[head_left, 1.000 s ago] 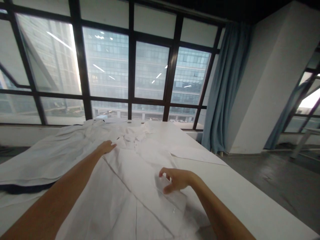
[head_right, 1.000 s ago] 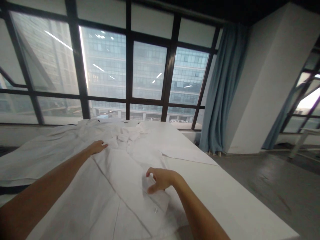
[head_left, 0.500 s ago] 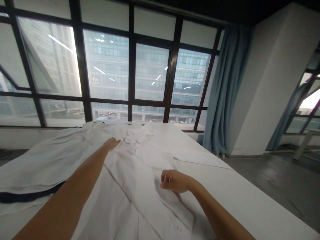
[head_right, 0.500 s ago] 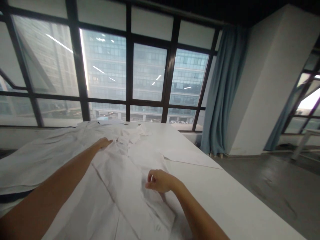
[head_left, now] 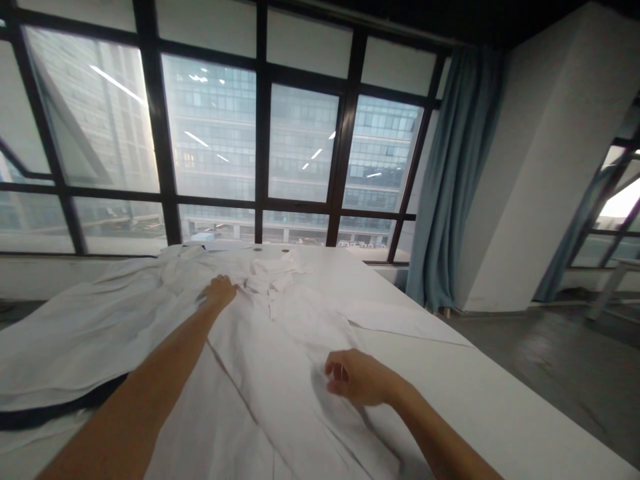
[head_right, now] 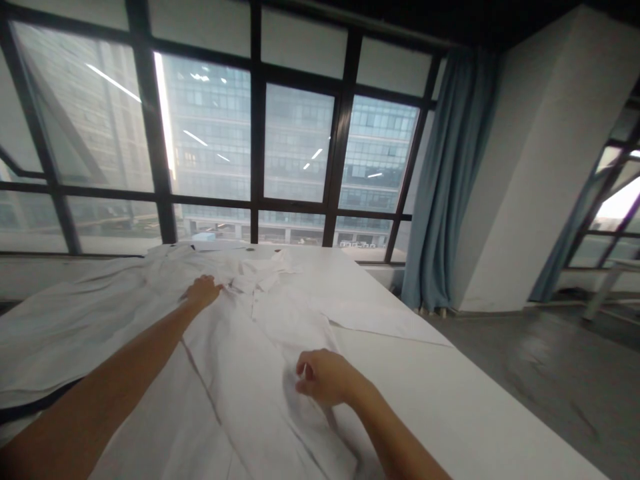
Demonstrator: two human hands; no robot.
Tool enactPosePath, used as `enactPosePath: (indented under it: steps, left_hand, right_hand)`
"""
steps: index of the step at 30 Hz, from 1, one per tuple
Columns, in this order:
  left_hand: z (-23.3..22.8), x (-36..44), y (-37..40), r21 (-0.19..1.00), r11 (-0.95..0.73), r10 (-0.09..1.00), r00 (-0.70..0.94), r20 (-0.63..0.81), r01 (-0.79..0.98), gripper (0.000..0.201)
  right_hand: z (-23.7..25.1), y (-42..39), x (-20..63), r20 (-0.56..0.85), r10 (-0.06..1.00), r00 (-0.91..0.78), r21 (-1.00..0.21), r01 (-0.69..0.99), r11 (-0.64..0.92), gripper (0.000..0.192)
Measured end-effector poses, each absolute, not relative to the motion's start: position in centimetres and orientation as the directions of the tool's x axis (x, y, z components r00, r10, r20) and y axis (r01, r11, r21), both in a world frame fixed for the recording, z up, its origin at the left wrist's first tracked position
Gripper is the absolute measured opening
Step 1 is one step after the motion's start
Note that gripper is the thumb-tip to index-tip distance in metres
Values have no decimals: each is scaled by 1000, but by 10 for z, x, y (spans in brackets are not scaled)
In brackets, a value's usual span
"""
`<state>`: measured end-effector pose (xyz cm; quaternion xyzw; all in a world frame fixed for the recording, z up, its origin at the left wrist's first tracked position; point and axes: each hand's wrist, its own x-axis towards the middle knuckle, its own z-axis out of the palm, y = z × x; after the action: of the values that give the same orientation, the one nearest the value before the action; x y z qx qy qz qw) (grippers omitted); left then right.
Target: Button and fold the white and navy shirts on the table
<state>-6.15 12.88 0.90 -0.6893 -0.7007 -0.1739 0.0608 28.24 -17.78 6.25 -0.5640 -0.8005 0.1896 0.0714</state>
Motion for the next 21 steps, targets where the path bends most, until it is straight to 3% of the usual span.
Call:
enactPosePath:
  steps: [3, 5, 8, 11, 13, 15, 18, 21]
  left_hand:
    - [10, -51, 115, 70, -145, 928, 112, 355, 987, 56]
    - [5, -48, 107, 70, -277, 940, 255, 228, 958, 62]
    - [-8, -50, 94, 94, -315, 948, 310, 71, 944, 71]
    - [-13, -53, 85, 72, -297, 954, 293, 56, 952, 73]
    - [-9, -52, 81, 50, -293, 952, 287, 106, 955, 74]
    - [-1, -49, 75, 34, -282, 952, 275, 134, 959, 74]
    - [9, -49, 63, 32, -261, 963, 258, 77, 965, 73]
    - [7, -55, 40, 56, -268, 963, 269, -13, 962, 77]
  right_hand:
    - [60, -174, 288, 98, 944, -315, -372, 868, 328, 39]
    - [53, -172, 291, 42, 945, -325, -370, 873, 317, 53]
    - [41, -168, 294, -137, 917, -374, -378, 876, 301, 67]
    - [34, -155, 303, -84, 917, -390, -412, 851, 324, 65]
    - [35, -140, 319, 12, 965, -263, -416, 876, 244, 49]
    - [40, -123, 345, 75, 997, 9, -371, 928, 19, 41]
    - [47, -103, 397, 109, 901, 420, -257, 888, -383, 42]
    - [43, -93, 445, 141, 820, 556, -244, 822, -515, 31]
